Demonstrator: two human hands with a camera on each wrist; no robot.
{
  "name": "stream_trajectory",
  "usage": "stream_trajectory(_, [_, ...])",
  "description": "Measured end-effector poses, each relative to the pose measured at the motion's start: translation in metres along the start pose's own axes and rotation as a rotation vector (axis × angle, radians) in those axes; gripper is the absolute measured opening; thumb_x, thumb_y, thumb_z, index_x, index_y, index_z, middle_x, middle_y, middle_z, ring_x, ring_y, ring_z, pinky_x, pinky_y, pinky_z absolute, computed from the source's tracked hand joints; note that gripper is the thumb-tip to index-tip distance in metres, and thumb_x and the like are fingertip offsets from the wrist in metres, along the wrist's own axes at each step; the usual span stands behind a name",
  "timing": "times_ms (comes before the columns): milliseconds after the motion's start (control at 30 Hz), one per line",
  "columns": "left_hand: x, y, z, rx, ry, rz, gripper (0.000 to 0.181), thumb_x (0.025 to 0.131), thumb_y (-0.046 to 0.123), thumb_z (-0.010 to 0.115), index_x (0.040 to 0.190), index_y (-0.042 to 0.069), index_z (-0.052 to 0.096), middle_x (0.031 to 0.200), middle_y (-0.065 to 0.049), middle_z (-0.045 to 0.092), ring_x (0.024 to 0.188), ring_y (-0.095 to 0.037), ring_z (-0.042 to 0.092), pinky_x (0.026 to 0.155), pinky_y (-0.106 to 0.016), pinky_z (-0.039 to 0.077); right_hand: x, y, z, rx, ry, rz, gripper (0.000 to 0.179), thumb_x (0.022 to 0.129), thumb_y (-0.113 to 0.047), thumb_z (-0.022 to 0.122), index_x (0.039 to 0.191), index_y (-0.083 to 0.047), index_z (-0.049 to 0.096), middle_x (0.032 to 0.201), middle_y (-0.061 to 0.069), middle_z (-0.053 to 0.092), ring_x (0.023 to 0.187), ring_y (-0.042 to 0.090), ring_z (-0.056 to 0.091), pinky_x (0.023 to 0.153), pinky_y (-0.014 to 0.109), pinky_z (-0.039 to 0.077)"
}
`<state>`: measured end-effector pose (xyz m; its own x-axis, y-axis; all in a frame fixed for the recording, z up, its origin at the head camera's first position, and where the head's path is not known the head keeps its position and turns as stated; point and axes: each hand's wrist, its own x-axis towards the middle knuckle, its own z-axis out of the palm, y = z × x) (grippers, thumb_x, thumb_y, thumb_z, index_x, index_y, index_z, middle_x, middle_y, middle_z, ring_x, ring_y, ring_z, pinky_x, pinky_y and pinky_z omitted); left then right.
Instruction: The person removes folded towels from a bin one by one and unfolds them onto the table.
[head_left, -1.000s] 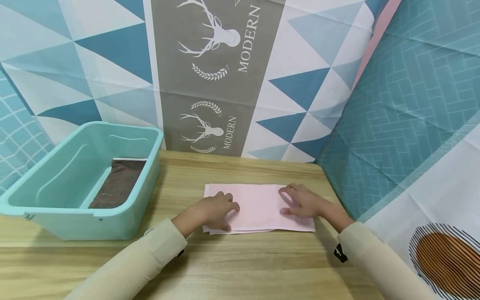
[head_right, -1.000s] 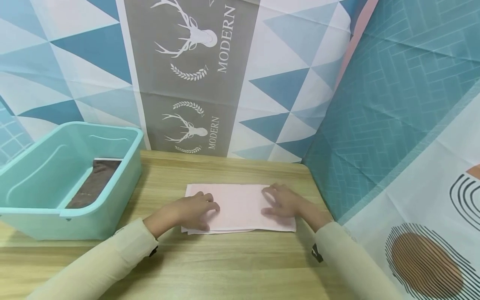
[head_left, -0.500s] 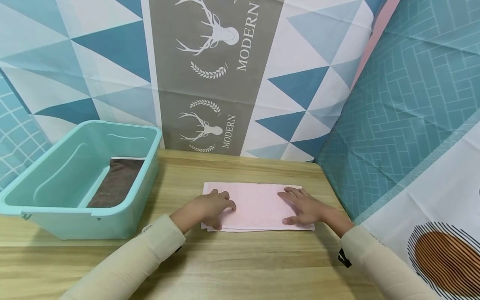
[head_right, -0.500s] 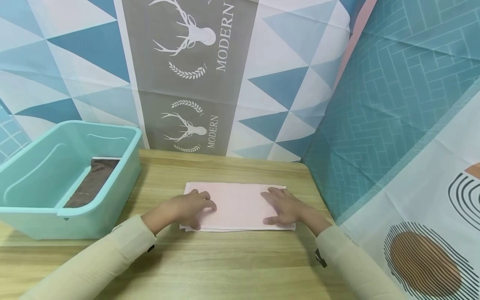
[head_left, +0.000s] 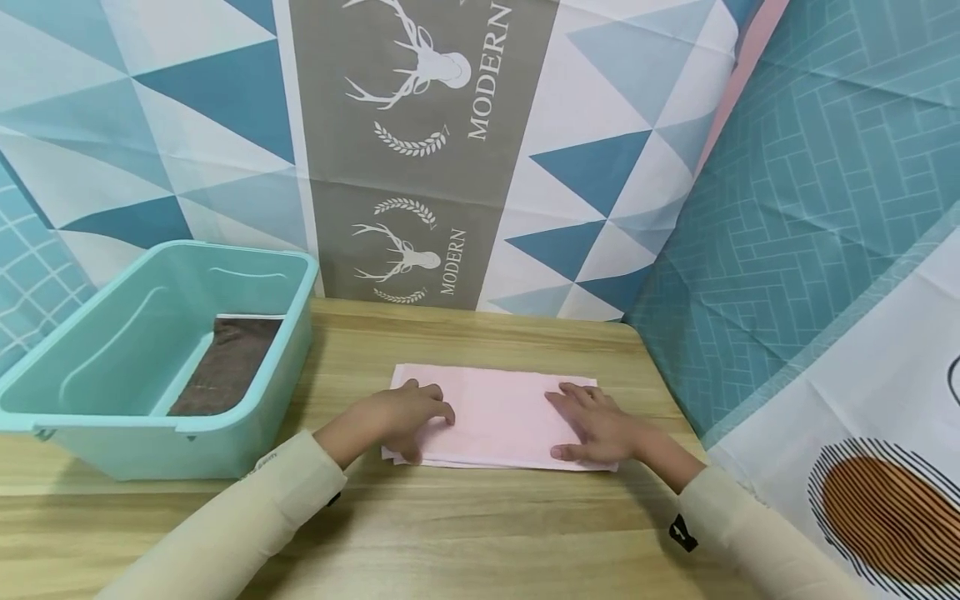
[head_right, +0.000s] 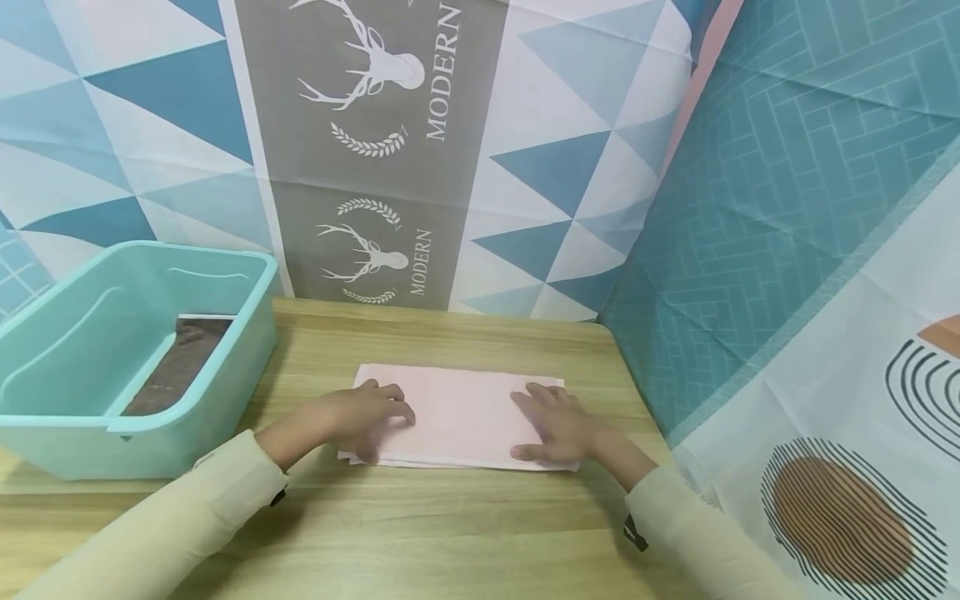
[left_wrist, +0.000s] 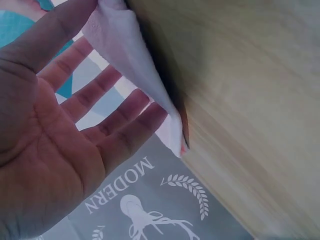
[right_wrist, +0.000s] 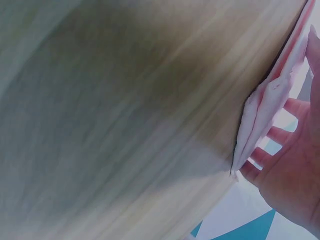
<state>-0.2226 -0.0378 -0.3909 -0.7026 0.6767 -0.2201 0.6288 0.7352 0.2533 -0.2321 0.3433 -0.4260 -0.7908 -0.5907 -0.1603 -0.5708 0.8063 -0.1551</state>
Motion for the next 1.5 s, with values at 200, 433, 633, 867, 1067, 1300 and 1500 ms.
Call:
stream_trajectory(200, [-0.016,-0.003,0.002,0.006,0.007,-0.009,0.066,0.068,0.02,0.097,0.126,0.023,0.067,0.126,-0.001,0.055,0.101,-0.026,0.047,0.079,-0.04,0.052,0.004,-0.014,0.003,-0.014,-0.015,0.015,0.096,0.092,-0.077,0.049,0.165,-0.021,0.02,0.168,0.018,0.018,0.149,0.053,0.017,0.114,0.074,0.016])
stream_trajectory(433, [-0.038,-0.004,0.004,0.008,-0.002,-0.01,0.072,0.061,0.022,0.1,0.124,0.023,0.065,0.128,-0.003,0.054,0.1,-0.028,0.047,0.076,-0.04,0.053,0.004,-0.034,0.005,-0.048,-0.035,0.008,0.098,0.091,-0.081,0.044,0.165,-0.022,0.019,0.168,0.017,0.019,0.15,0.049,0.02,0.115,0.071,0.019])
stream_trajectory(633, [-0.051,-0.005,0.006,0.035,-0.002,-0.01,0.075,0.06,0.022,0.1,0.126,0.024,0.064,0.128,-0.001,0.054,0.103,-0.026,0.049,0.078,-0.039,0.053,0.003,-0.048,0.006,-0.064,-0.026,-0.003,0.094,0.094,-0.077,0.044,0.165,-0.021,0.021,0.168,0.018,0.02,0.15,0.048,0.022,0.117,0.068,0.022])
stream_trajectory(867, [-0.064,-0.007,0.01,0.02,-0.003,0.007,0.074,0.064,0.017,0.098,0.128,0.025,0.063,0.13,-0.001,0.052,0.112,-0.027,0.049,0.075,-0.038,0.053,-0.005,-0.062,0.009,-0.092,0.02,-0.069,0.088,0.097,-0.073,0.045,0.164,-0.02,0.024,0.166,0.017,0.027,0.147,0.045,0.031,0.114,0.064,0.032])
stream_trajectory(1067, [-0.083,-0.008,0.015,0.079,0.074,0.102,0.069,0.068,0.009,0.089,0.13,0.019,0.06,0.129,-0.002,0.052,0.112,-0.025,0.05,0.081,-0.039,0.052,-0.018,-0.072,0.006,-0.174,0.069,-0.201,0.086,0.088,-0.077,0.056,0.152,-0.021,0.043,0.141,0.004,0.05,0.125,0.023,0.047,0.102,0.047,0.046])
stream_trajectory(1300, [-0.097,-0.013,0.021,0.113,0.066,0.136,0.072,0.07,-0.005,0.084,0.129,0.023,0.053,0.113,0.002,0.048,0.095,-0.02,0.047,0.072,-0.032,0.047,-0.032,-0.075,0.002,-0.265,0.057,-0.233,0.048,0.095,-0.041,0.069,0.135,-0.018,0.055,0.122,0.0,0.058,0.107,0.019,0.055,0.093,0.039,0.051])
stream_trajectory(1500, [-0.098,-0.014,0.029,0.163,0.131,0.177,0.073,0.07,-0.011,0.081,0.128,0.021,0.052,0.109,0.002,0.049,0.091,-0.02,0.047,0.071,-0.032,0.047,-0.042,-0.079,0.002,-0.315,-0.006,-0.237,0.064,0.081,-0.006,0.071,0.14,-0.016,0.048,0.127,0.003,0.055,0.108,0.022,0.055,0.095,0.038,0.051])
